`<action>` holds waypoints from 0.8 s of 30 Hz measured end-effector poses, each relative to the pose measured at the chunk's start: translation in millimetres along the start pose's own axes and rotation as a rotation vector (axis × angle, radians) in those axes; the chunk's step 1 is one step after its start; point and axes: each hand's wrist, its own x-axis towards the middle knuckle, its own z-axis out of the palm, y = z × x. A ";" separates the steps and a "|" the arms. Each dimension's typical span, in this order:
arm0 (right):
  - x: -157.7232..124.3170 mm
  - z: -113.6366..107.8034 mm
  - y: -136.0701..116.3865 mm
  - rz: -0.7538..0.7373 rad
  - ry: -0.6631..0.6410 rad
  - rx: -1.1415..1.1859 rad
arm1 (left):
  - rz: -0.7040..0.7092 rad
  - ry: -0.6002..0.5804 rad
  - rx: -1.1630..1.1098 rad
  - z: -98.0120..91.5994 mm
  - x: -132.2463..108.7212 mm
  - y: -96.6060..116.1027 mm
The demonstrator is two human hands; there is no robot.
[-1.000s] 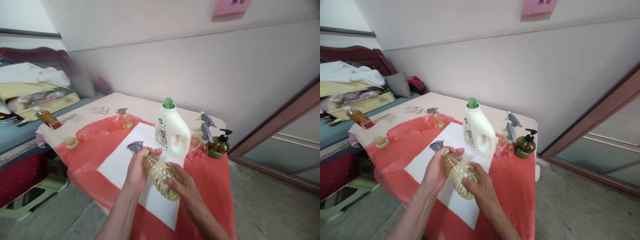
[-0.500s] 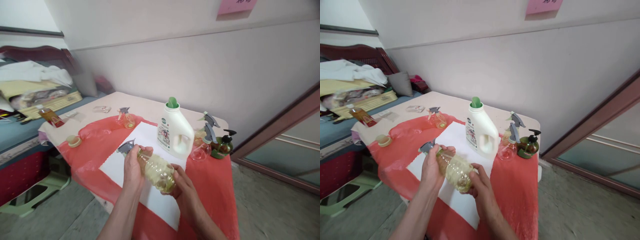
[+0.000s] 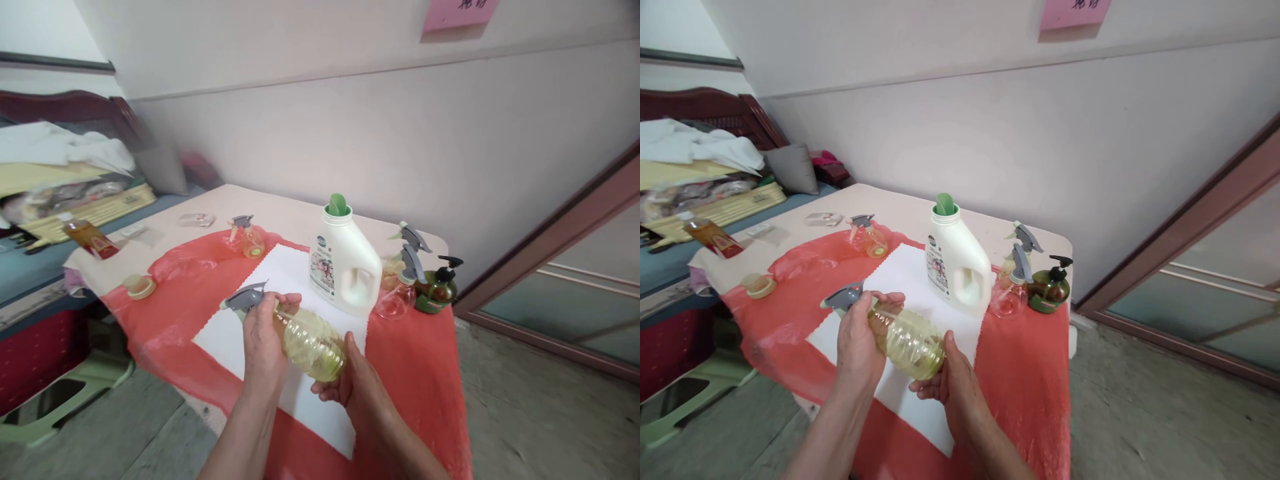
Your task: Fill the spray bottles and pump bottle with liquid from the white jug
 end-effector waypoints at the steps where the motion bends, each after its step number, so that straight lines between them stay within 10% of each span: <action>1: -0.8 0.9 -0.3 -0.024 -0.009 0.012 | 0.016 0.014 -0.004 0.3 0.0 -0.5; 24: -9.5 -1.0 -10.0 -0.221 -0.092 -0.194 | 0.012 0.059 0.139 -0.2 0.7 3.2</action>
